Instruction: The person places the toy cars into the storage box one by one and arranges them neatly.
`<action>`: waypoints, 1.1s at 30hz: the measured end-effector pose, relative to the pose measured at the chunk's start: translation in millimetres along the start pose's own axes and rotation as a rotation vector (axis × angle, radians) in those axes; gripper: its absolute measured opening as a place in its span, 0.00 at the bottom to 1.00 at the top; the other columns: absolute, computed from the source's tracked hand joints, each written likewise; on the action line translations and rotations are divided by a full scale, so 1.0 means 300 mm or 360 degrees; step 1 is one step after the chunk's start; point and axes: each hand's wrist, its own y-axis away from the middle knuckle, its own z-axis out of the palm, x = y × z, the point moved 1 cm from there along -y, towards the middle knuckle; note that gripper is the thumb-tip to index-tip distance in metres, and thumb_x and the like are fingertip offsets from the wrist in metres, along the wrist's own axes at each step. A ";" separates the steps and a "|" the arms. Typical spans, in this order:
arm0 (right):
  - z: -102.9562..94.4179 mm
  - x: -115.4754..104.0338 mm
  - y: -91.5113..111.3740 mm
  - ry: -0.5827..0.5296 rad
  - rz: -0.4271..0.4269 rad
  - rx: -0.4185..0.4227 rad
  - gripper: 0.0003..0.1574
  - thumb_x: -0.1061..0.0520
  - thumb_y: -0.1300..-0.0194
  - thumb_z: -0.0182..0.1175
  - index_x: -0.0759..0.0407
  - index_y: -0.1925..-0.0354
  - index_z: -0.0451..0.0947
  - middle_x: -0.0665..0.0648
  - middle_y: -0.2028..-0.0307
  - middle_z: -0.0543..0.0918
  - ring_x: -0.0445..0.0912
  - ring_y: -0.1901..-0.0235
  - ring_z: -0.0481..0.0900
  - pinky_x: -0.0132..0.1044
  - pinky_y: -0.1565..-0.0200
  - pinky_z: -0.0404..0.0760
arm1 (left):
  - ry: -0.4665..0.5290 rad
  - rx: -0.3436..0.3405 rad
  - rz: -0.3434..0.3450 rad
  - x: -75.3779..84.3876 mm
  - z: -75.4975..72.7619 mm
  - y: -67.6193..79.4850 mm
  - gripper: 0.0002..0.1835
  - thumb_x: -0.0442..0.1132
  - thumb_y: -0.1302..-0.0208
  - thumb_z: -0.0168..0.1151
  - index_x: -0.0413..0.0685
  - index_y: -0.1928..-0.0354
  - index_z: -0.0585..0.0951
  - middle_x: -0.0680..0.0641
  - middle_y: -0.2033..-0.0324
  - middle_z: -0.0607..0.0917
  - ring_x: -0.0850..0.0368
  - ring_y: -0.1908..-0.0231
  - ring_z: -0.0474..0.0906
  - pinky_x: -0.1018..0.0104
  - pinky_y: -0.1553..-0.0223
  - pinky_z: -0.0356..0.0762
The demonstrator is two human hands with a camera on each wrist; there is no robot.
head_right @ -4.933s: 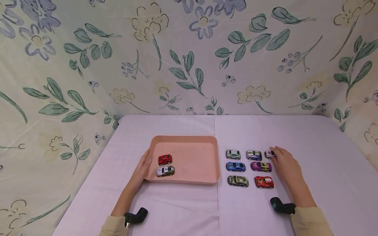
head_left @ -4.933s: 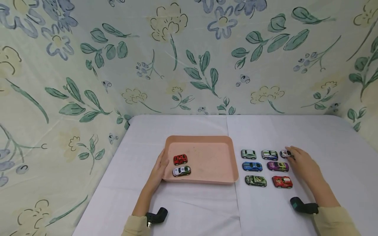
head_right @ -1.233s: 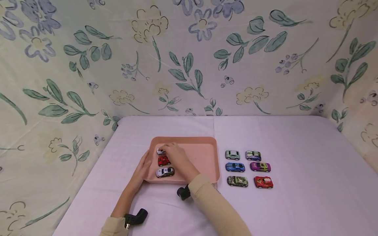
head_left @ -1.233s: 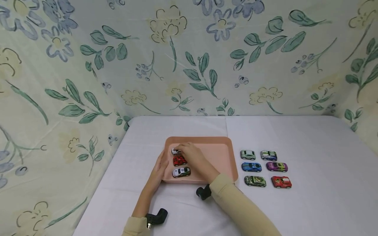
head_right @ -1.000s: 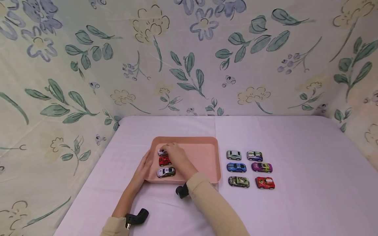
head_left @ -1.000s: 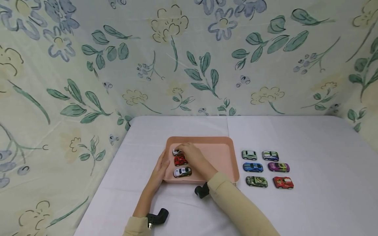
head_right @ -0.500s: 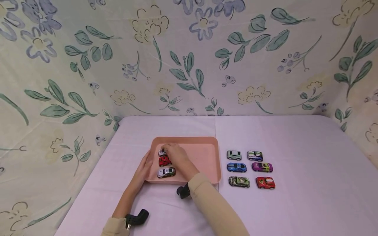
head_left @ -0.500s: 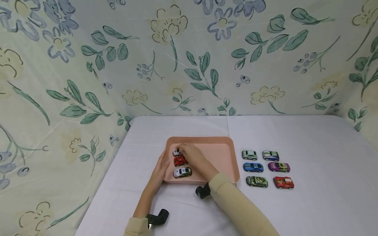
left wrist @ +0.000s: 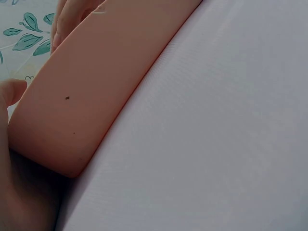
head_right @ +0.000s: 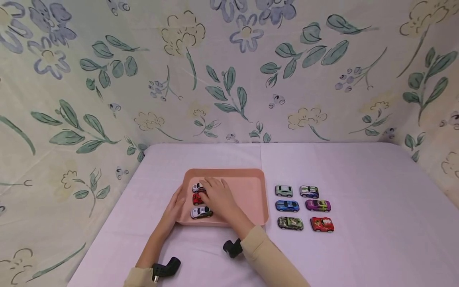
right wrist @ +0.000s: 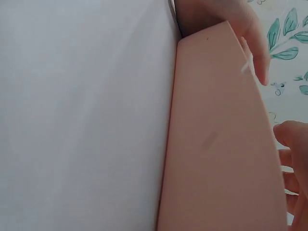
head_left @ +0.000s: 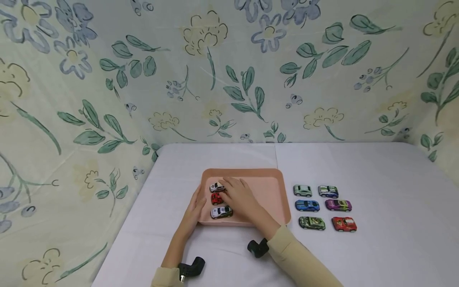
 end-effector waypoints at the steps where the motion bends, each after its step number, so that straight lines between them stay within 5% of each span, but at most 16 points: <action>1: -0.005 -0.004 0.012 0.0023 -0.0016 0.0022 0.30 0.45 0.33 0.48 0.53 0.37 0.64 0.56 0.37 0.67 0.50 0.35 0.63 0.53 0.34 0.55 | 0.0002 -0.0001 0.0002 -0.001 0.000 -0.001 0.33 0.51 0.31 0.43 0.52 0.29 0.46 0.44 0.29 0.46 0.44 0.29 0.38 0.42 0.32 0.37; 10: -0.044 -0.033 0.108 0.0228 -0.0201 0.0282 0.31 0.42 0.38 0.53 0.52 0.40 0.68 0.55 0.38 0.69 0.52 0.38 0.66 0.58 0.37 0.60 | 0.0030 -0.0005 0.0013 0.004 -0.002 0.000 0.31 0.45 0.30 0.42 0.50 0.29 0.46 0.43 0.29 0.46 0.44 0.29 0.38 0.42 0.32 0.37; 23: -0.081 0.008 0.267 0.0430 -0.0178 0.0413 0.36 0.39 0.41 0.55 0.50 0.38 0.66 0.53 0.38 0.69 0.50 0.37 0.65 0.56 0.35 0.56 | 0.0009 0.0014 -0.0026 0.006 0.002 0.001 0.31 0.46 0.29 0.41 0.51 0.29 0.46 0.43 0.29 0.45 0.43 0.29 0.37 0.43 0.32 0.36; 33: -0.115 0.107 0.353 0.0447 -0.0100 0.0494 0.35 0.42 0.43 0.56 0.54 0.39 0.67 0.56 0.39 0.71 0.53 0.39 0.66 0.59 0.37 0.55 | 0.0027 0.0036 0.0002 -0.098 0.000 -0.056 0.31 0.51 0.31 0.42 0.60 0.29 0.46 0.47 0.29 0.45 0.45 0.29 0.37 0.42 0.32 0.35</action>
